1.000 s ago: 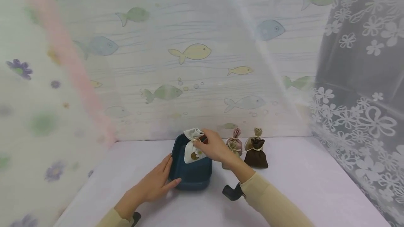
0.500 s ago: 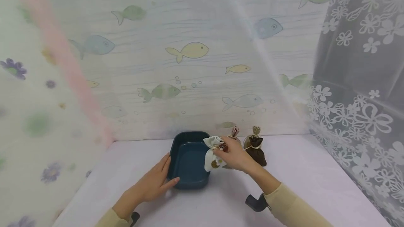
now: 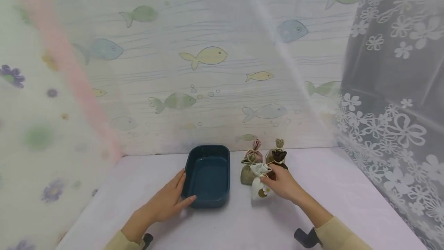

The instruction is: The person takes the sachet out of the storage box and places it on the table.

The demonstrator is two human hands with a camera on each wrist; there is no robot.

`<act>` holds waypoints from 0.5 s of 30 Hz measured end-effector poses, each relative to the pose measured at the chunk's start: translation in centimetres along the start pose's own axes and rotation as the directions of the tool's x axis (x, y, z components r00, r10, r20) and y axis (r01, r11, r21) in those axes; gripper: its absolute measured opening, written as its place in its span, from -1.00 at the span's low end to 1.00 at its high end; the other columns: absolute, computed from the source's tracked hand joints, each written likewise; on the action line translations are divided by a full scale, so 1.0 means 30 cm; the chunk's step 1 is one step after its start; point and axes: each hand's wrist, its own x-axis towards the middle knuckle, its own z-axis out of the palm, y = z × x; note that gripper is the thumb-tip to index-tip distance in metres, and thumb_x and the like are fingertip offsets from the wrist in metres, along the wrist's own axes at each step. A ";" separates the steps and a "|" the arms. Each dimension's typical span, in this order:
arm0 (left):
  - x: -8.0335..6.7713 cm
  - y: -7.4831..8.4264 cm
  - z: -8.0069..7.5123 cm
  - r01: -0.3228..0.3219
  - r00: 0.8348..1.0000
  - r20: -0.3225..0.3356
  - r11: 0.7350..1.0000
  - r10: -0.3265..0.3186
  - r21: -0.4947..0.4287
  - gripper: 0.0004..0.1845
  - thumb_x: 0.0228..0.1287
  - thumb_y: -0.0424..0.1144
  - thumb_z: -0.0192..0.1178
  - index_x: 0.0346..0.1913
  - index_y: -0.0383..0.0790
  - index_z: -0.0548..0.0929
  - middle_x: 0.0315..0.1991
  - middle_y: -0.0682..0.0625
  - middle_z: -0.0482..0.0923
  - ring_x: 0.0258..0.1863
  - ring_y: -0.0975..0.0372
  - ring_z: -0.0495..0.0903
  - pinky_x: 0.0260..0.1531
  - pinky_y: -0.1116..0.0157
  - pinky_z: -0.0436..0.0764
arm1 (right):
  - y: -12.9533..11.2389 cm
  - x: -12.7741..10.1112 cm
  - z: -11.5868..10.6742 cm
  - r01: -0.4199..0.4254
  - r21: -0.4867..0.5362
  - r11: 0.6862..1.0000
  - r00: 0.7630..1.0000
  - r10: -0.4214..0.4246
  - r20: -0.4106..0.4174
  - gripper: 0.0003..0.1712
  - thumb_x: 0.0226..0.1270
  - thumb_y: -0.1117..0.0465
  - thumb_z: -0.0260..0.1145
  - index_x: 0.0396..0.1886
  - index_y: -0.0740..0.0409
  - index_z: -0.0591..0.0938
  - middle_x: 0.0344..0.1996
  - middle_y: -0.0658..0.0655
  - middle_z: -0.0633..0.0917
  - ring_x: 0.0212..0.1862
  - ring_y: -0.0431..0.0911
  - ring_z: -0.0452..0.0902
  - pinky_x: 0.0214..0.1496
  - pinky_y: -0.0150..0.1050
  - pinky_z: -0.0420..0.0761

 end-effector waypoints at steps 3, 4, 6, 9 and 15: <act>-0.004 0.000 -0.011 0.004 1.000 0.003 1.000 -0.004 -0.017 0.13 0.43 0.48 -0.13 0.58 -0.51 0.04 0.63 -0.33 -0.11 0.61 -0.09 -0.01 0.52 -0.05 0.15 | 0.026 -0.005 0.004 -0.047 0.023 0.999 0.999 0.047 0.007 -0.72 0.47 0.13 0.34 -0.06 0.26 0.57 -0.19 0.14 0.67 -0.15 -0.04 0.59 -0.22 -0.15 0.58; -0.006 -0.001 -0.017 0.010 1.000 0.008 1.000 -0.009 -0.024 0.13 0.42 0.48 -0.10 0.58 -0.52 0.05 0.63 -0.34 -0.10 0.60 -0.10 0.00 0.51 -0.06 0.16 | 0.033 -0.004 0.010 -0.065 0.029 0.997 0.998 0.065 0.008 -0.71 0.47 0.13 0.34 -0.05 0.27 0.57 -0.17 0.14 0.67 -0.13 -0.03 0.59 -0.21 -0.15 0.58; -0.011 -0.003 -0.032 0.021 1.000 0.014 0.999 -0.020 -0.047 0.13 0.41 0.47 -0.04 0.57 -0.52 0.08 0.62 -0.34 -0.08 0.59 -0.12 0.03 0.50 -0.09 0.18 | 0.046 0.001 0.024 -0.081 0.039 0.996 0.997 0.080 0.015 -0.68 0.47 0.12 0.35 -0.02 0.29 0.56 -0.15 0.14 0.67 -0.11 -0.03 0.60 -0.19 -0.15 0.58; -0.008 -0.006 -0.051 0.038 0.999 0.034 0.996 -0.036 -0.085 0.12 0.37 0.45 0.04 0.56 -0.49 0.14 0.62 -0.31 -0.03 0.57 -0.15 0.10 0.47 -0.13 0.23 | 0.057 0.004 0.032 -0.087 0.048 0.995 0.996 0.085 0.027 -0.68 0.45 0.12 0.36 -0.07 0.29 0.55 -0.14 0.15 0.68 -0.08 -0.02 0.61 -0.16 -0.15 0.59; -0.007 -0.039 -0.080 0.043 0.999 0.037 0.996 -0.040 -0.083 -0.02 0.39 0.41 0.08 0.55 -0.31 0.28 0.56 -0.21 0.18 0.51 -0.13 0.24 0.48 -0.16 0.18 | 0.074 -0.023 -0.062 -0.004 -0.019 1.000 1.000 0.004 0.015 -0.59 0.42 0.08 0.41 0.03 0.30 0.58 -0.07 0.17 0.68 -0.02 0.04 0.61 -0.08 -0.10 0.62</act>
